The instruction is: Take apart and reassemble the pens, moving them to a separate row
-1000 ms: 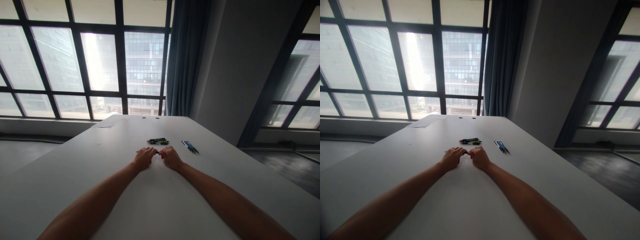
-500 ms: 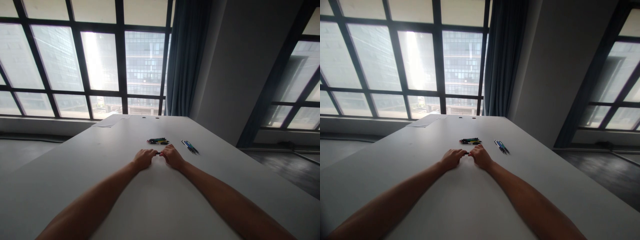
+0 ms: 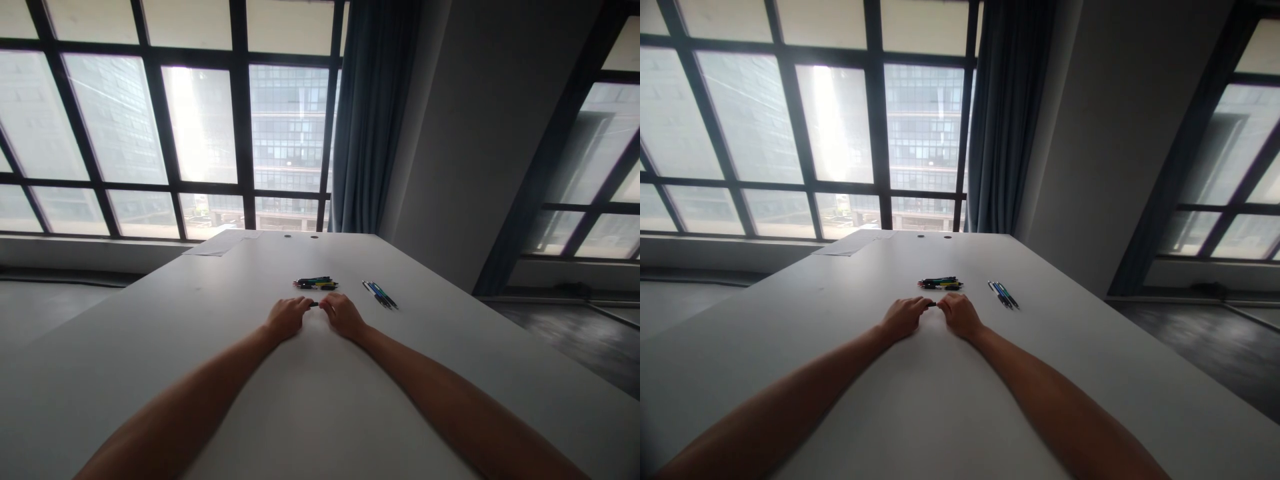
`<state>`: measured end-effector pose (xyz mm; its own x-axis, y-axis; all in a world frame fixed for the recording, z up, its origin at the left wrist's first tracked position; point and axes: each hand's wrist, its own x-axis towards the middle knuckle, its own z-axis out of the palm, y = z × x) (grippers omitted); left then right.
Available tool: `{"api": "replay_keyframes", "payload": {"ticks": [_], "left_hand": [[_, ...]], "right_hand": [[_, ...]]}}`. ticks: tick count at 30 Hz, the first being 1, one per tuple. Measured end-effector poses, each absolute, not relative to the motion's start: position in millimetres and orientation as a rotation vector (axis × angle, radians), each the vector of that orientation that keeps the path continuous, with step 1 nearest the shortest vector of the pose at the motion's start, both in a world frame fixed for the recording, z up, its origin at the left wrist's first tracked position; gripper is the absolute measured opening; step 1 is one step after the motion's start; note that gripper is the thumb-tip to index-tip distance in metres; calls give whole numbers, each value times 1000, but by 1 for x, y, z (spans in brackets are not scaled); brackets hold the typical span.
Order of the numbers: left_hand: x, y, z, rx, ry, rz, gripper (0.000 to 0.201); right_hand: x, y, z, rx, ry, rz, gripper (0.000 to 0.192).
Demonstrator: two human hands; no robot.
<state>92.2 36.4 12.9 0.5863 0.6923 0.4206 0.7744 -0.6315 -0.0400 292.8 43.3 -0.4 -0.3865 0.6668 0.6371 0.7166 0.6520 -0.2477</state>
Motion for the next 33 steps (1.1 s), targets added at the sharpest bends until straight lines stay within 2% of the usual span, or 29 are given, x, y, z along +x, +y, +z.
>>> {"api": "replay_keyframes", "payload": {"ticks": [2, 4, 6, 9, 12, 14, 16, 19, 22, 29, 33], "left_hand": [[92, 37, 12, -2604, -1217, -551, 32], [92, 37, 12, -2608, -1223, -554, 33], [92, 38, 12, -2605, -1226, -555, 33], [92, 38, 11, -2596, -1229, -552, 32], [92, 39, 10, -2603, -1235, -557, 34], [92, 39, 9, -2611, -1240, -565, 35], [91, 39, 10, -2611, -1237, -569, 34], [91, 39, 10, -2605, -1233, -564, 32], [91, 39, 10, -2606, -1251, -572, 32], [91, 37, 12, -2612, -1269, -570, 32], [92, 34, 15, -2609, -1292, -561, 32]], "right_hand": [[292, 43, -1, -1057, -2117, -66, 23], [292, 43, -1, -1056, -2102, -33, 31], [292, 43, -1, -1062, -2121, -3, 28], [293, 44, -1, -1071, -2135, 3, 33], [293, 44, -1, -1057, -2102, -7, 15], [292, 44, -1, -1053, -2097, 12, 24], [292, 43, 0, -1059, -2106, 35, 20], [291, 43, 2, -1073, -2108, 17, 28], [291, 43, 1, -1076, -2092, -10, 11], [292, 46, -2, -1058, -2115, 27, 23], [291, 44, -1, -1057, -2085, 21, 7]]}}
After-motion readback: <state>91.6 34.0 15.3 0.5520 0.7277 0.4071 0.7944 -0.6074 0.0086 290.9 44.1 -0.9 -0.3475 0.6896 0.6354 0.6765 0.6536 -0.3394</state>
